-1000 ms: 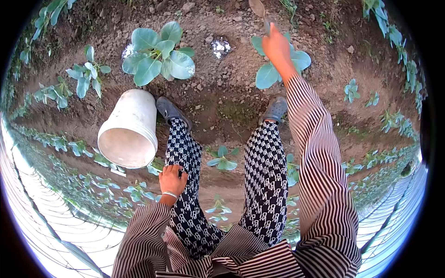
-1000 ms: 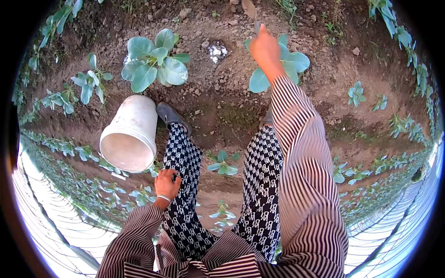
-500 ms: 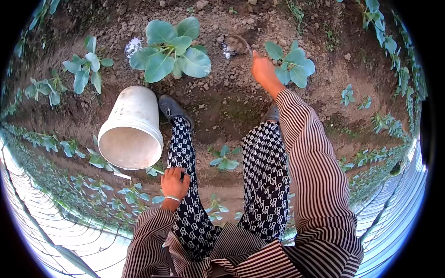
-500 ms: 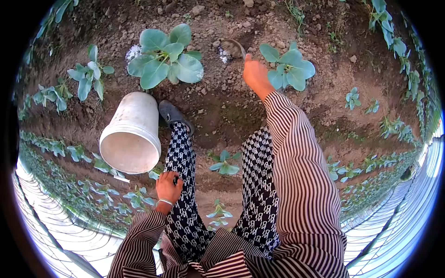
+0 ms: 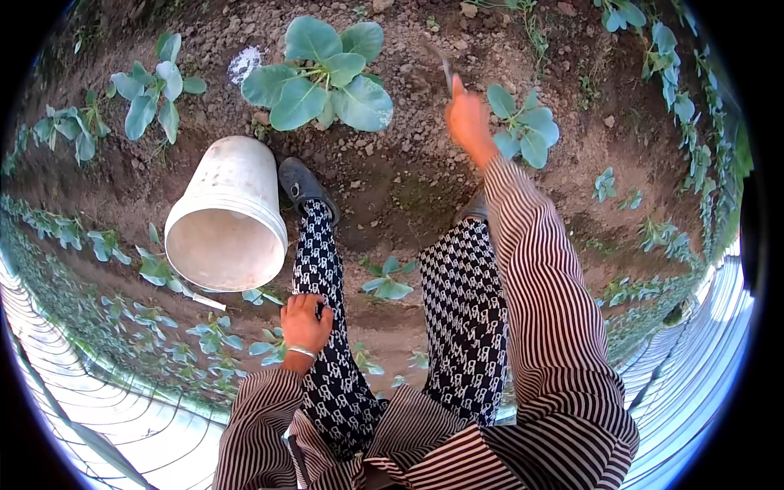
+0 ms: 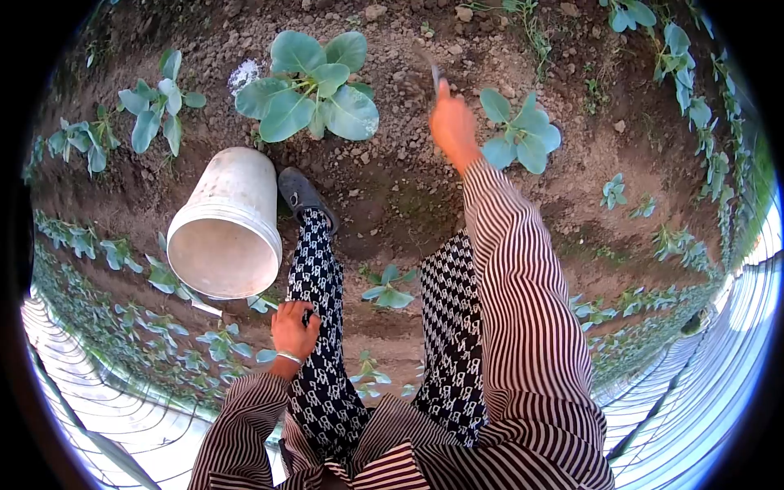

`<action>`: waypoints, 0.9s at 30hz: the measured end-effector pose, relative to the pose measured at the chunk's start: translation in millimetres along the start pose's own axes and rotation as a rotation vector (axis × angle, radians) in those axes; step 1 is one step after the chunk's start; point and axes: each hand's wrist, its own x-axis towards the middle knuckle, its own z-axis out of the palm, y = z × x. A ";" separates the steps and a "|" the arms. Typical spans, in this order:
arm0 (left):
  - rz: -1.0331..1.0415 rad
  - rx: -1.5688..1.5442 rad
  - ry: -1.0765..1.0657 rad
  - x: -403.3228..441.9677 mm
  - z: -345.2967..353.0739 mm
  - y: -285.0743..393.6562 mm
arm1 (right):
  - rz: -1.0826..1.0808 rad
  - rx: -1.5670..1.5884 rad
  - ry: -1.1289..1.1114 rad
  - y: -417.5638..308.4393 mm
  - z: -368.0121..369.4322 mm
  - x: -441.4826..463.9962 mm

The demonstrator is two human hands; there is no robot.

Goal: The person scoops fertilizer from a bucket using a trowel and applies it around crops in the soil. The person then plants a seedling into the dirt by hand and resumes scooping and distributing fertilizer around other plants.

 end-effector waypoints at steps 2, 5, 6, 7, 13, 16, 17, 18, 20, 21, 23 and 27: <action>-0.017 -0.002 -0.011 -0.1 -1.4 -1.8 | -0.081 -0.071 0.176 -21.3 -10.0 28.3; 0.011 0.008 0.016 -3.2 7.8 -12.2 | -0.203 -0.161 0.307 -45.9 17.2 75.8; 0.017 0.022 0.026 -3.8 6.3 -12.7 | -0.240 -0.168 0.240 -51.5 30.5 73.4; -0.004 0.009 0.011 -3.5 4.0 -12.8 | -0.279 -0.183 0.179 -51.0 45.1 65.2; -0.056 -0.084 0.029 -6.7 -5.2 -19.5 | -0.254 -0.419 -0.020 -7.4 20.1 20.9; -0.080 -0.129 0.026 -8.6 -5.9 -29.5 | -0.238 -0.308 0.116 -31.0 -20.0 20.9; -0.085 -0.143 0.019 -8.6 -6.2 -31.5 | -0.265 -0.180 0.176 -46.5 -34.1 29.8; -0.087 -0.153 0.015 -6.9 -6.6 -33.6 | -0.289 -0.049 0.238 -64.5 -48.9 40.1; -0.090 -0.185 0.013 -6.9 -10.2 -39.3 | -0.271 0.174 0.426 -121.9 -59.9 69.2; -0.089 -0.204 0.018 -7.1 -10.3 -43.4 | -0.288 0.186 0.473 -145.4 -57.0 92.4; -0.105 -0.252 -0.002 -6.8 -13.0 -50.5 | -0.187 0.149 0.479 -199.7 -43.5 132.4; -0.096 -0.335 0.022 -6.0 -15.6 -65.0 | -0.177 -0.195 0.079 -272.9 40.9 171.4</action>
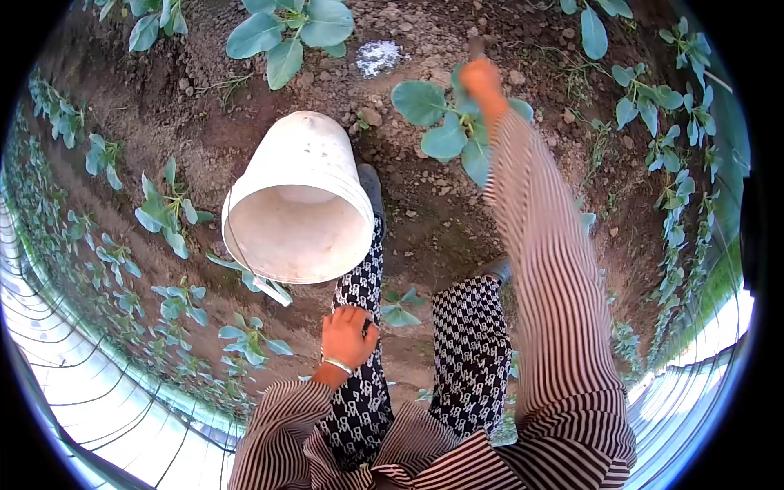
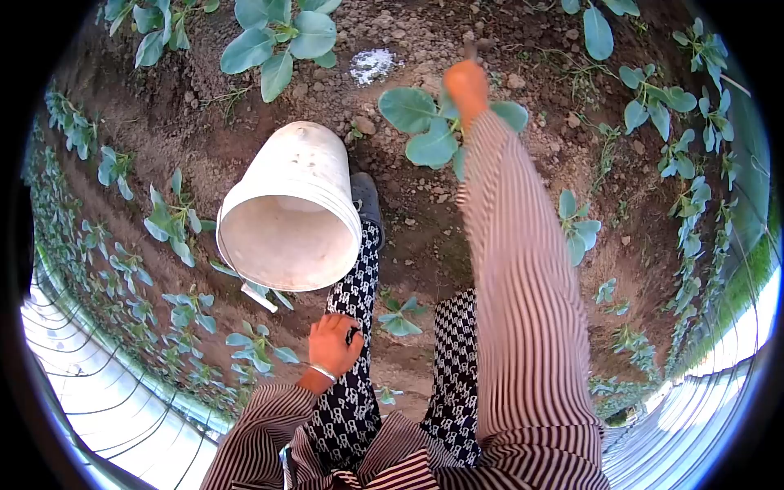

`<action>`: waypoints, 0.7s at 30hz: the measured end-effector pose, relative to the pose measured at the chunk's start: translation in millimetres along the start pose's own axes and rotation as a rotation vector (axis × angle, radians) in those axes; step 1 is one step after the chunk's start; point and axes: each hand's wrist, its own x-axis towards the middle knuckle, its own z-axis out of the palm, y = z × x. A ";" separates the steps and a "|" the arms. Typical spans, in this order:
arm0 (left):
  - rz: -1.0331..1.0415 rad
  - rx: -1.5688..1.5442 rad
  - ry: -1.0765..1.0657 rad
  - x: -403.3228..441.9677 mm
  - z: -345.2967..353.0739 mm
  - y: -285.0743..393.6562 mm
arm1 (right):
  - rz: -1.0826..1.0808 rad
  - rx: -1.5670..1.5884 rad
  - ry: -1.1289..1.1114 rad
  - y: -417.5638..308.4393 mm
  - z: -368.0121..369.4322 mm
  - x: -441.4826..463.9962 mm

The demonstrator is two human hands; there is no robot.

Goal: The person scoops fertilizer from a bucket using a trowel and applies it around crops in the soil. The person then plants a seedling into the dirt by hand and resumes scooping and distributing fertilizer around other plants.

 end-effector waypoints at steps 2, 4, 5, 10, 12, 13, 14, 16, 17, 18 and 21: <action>0.028 -0.027 0.073 3.5 -5.1 -2.8 | -0.075 -0.027 -0.064 -39.8 39.7 -8.7; 0.009 -0.055 0.077 4.0 -10.8 -7.2 | 0.122 0.242 -0.107 -98.2 22.1 -40.0; -0.001 -0.063 0.068 4.1 -13.1 -7.4 | 0.187 0.299 -0.216 -113.8 6.1 -46.5; -0.023 -0.118 0.020 10.9 -25.5 -10.5 | 0.068 0.282 -0.118 -153.7 -30.5 -50.5; -0.009 -0.149 0.054 9.1 -27.2 -14.0 | 0.004 0.203 0.039 -156.2 -43.4 -25.3; -0.003 -0.163 0.072 9.8 -26.6 -16.5 | -0.089 0.179 0.147 -153.8 -47.4 -9.9; -0.012 -0.185 0.057 9.2 -24.4 -18.8 | -0.103 0.105 0.184 -160.7 -60.0 -1.1; -0.010 -0.188 0.083 8.3 -23.3 -20.5 | -0.198 0.074 0.201 -158.6 -41.7 34.7; -0.008 -0.187 0.095 8.3 -22.8 -22.3 | -0.235 0.043 0.152 -161.0 -37.6 40.9; -0.008 -0.206 0.088 8.1 -21.5 -24.5 | -0.290 0.001 0.112 -165.2 -21.4 37.3; -0.013 -0.228 0.093 7.8 -23.3 -26.4 | -0.422 -0.136 0.049 -163.8 25.6 0.6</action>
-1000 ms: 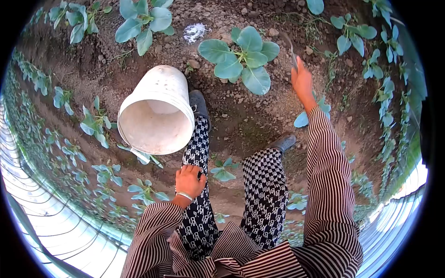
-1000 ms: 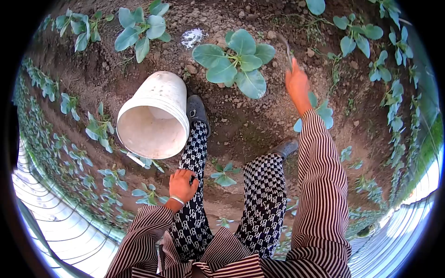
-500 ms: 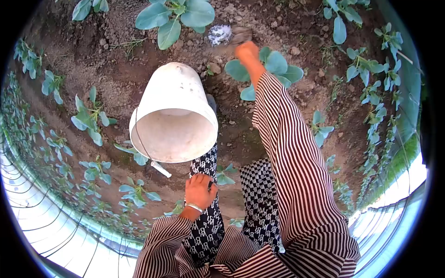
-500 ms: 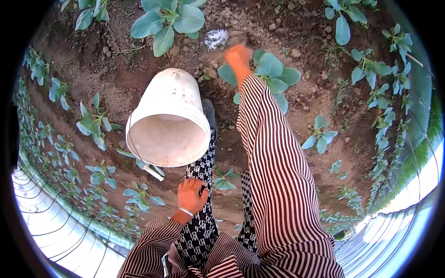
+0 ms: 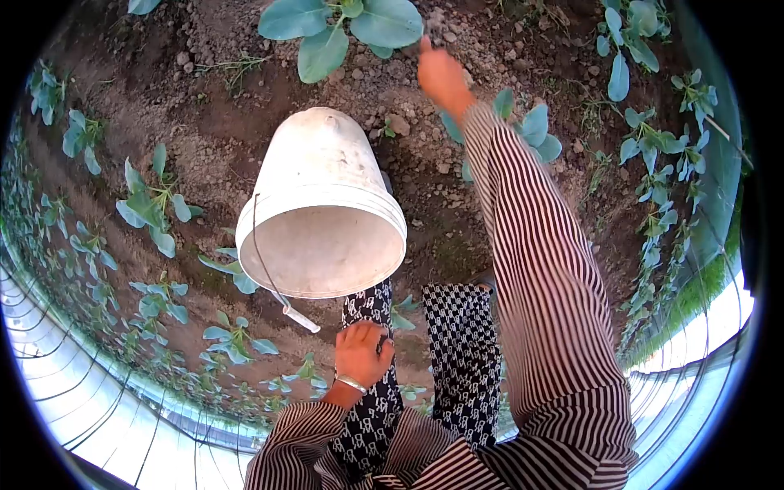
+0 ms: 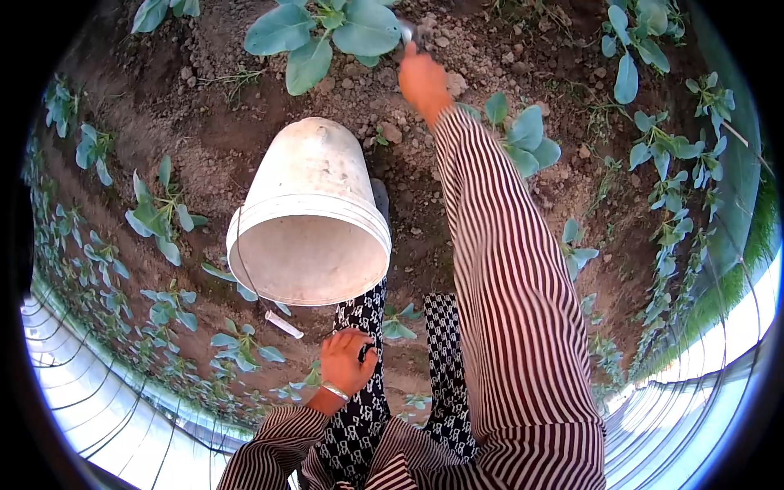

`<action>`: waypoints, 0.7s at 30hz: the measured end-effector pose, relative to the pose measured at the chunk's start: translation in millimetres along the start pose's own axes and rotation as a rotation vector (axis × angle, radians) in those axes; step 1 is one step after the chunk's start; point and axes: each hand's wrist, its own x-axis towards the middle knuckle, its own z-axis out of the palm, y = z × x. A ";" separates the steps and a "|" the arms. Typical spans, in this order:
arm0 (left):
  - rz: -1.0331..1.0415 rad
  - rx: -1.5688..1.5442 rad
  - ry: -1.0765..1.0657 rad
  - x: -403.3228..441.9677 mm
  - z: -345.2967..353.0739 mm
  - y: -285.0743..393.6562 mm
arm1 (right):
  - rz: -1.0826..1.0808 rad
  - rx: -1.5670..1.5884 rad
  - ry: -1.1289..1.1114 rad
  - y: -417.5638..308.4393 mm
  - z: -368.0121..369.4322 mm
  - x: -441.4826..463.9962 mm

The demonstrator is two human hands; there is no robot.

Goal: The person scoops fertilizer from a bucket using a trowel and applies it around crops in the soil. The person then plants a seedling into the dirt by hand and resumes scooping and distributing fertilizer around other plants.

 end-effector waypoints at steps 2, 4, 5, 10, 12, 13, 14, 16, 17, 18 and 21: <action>-0.013 0.001 -0.006 1.3 -4.9 5.1 | -0.024 -0.077 -0.042 5.3 -8.2 -25.8; -0.021 -0.006 -0.024 3.2 -4.6 6.5 | -0.133 -0.141 -0.075 26.9 -36.8 -36.0; -0.007 0.005 -0.005 3.4 -4.5 7.1 | -0.186 -0.172 -0.090 36.8 -52.0 -36.3; 0.000 0.011 0.022 3.6 -3.4 7.5 | 0.195 0.019 -0.065 66.7 -67.3 -5.4; 0.006 -0.007 0.036 2.7 -1.7 7.0 | 0.408 0.175 0.055 77.8 -34.0 5.8; -0.006 -0.010 0.016 2.6 -2.9 7.1 | 0.249 0.124 0.047 72.1 -21.5 -6.2; 0.006 0.004 0.026 3.4 -2.8 5.2 | 0.261 0.161 0.017 63.5 -10.4 -16.7; 0.024 0.013 0.044 2.5 -2.3 5.6 | 0.277 0.219 -0.052 46.1 -1.1 -42.2; 0.009 0.023 0.005 3.0 -5.3 7.0 | 0.219 0.201 -0.091 47.9 -1.1 -54.7; 0.004 0.014 0.004 1.1 -6.1 10.3 | 0.163 0.179 -0.130 54.1 -2.7 -69.1; -0.007 -0.022 0.024 0.4 -7.3 6.8 | 0.199 0.209 -0.062 52.5 -34.2 -108.6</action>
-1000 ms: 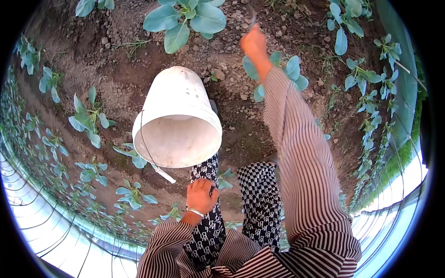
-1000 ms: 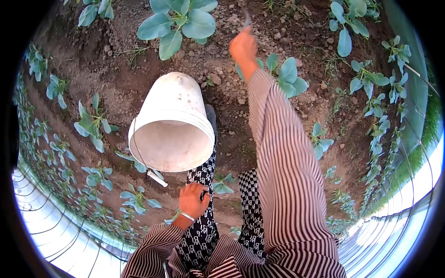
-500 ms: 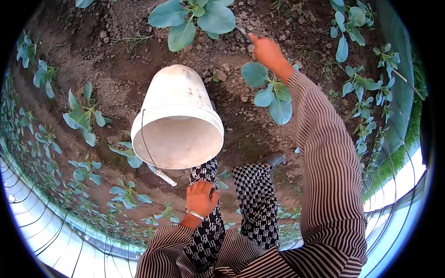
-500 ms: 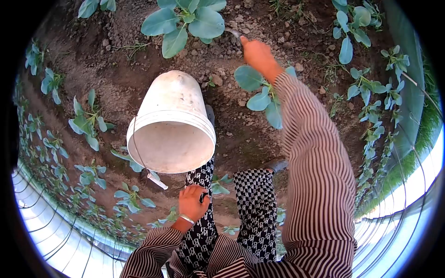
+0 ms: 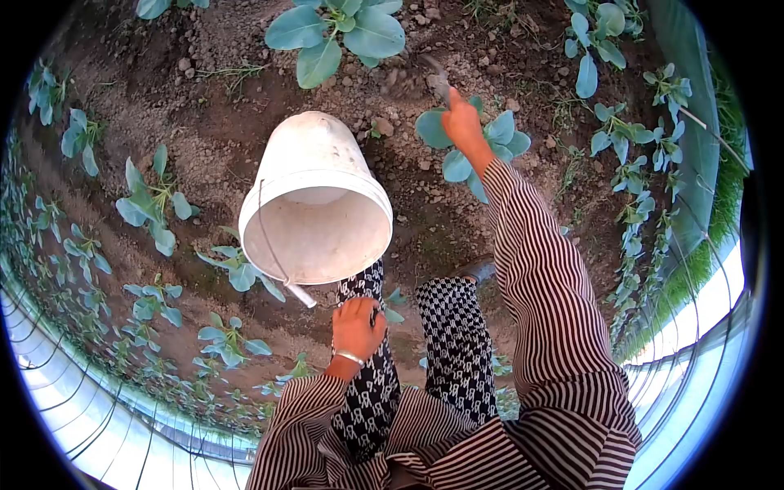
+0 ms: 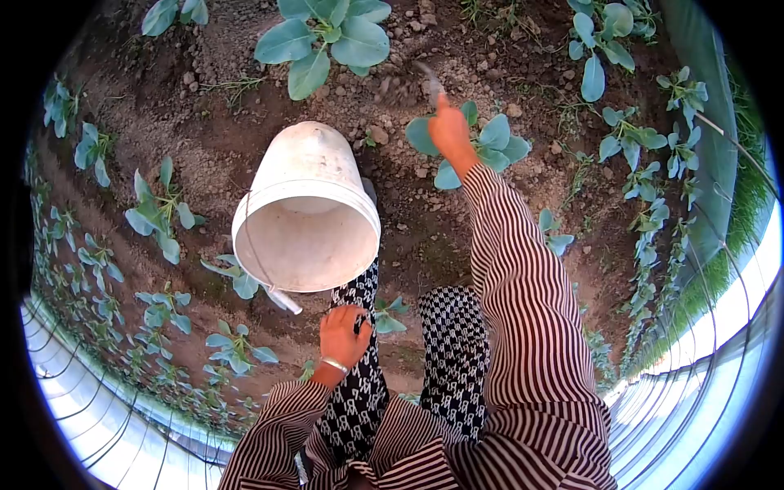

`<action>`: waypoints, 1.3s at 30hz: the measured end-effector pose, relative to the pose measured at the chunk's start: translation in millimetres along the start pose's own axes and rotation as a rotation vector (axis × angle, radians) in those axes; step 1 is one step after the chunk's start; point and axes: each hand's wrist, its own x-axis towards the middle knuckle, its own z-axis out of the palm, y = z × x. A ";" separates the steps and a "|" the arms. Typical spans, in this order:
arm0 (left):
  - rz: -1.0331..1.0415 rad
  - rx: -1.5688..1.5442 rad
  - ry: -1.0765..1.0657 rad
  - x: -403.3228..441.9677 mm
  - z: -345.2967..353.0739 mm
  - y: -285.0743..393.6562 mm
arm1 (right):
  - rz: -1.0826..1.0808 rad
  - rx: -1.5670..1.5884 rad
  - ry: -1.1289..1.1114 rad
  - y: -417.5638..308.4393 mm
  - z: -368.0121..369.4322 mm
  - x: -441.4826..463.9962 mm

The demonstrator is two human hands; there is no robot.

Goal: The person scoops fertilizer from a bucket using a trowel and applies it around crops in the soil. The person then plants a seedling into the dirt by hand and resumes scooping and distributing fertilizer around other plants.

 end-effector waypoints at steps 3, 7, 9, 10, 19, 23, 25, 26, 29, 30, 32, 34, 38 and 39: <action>0.049 -0.265 0.250 -5.7 -11.0 -1.7 | 0.053 0.093 0.118 -3.4 -35.2 -43.4; -0.164 -0.170 0.575 -16.7 -60.4 12.0 | -0.032 0.130 0.050 14.4 -88.6 -102.5; -0.293 -0.200 0.658 -8.5 -77.2 3.9 | -0.050 0.111 0.054 24.0 -109.0 -123.4; -0.344 -0.266 0.695 1.6 -73.4 -5.3 | -0.035 0.087 0.082 37.8 -104.7 -130.3; -0.808 -1.351 0.415 57.0 -87.6 -42.4 | 0.198 0.292 -0.022 -18.0 -144.9 -163.0; -0.845 -1.343 0.447 68.5 -180.9 -56.4 | 0.216 0.398 -0.095 -29.2 -180.7 -153.5; -0.886 -1.353 0.453 69.6 -223.3 -47.1 | 0.207 0.465 -0.093 -16.8 -192.0 -134.6; -0.924 -1.338 0.477 69.2 -241.6 -43.6 | 0.226 0.442 -0.090 -12.3 -201.7 -126.0; -0.982 -1.272 0.544 64.6 -301.0 -38.3 | 0.276 0.493 -0.063 10.2 -229.1 -104.4; -0.990 -1.289 0.599 62.9 -320.8 -44.6 | 0.284 0.590 -0.052 17.8 -234.0 -100.4; -0.997 -1.270 0.631 58.3 -366.4 -57.5 | 0.426 0.618 -0.077 9.1 -266.2 -88.6; -1.005 -1.261 0.704 53.7 -412.6 -63.9 | 0.522 0.782 -0.072 8.1 -283.8 -76.6; -0.931 -1.326 0.833 53.7 -495.0 -89.3 | 0.627 1.000 -0.095 -22.3 -308.3 -56.2; -0.896 -1.341 0.861 57.5 -512.7 -92.9 | 0.610 0.996 -0.123 -34.8 -308.7 -49.4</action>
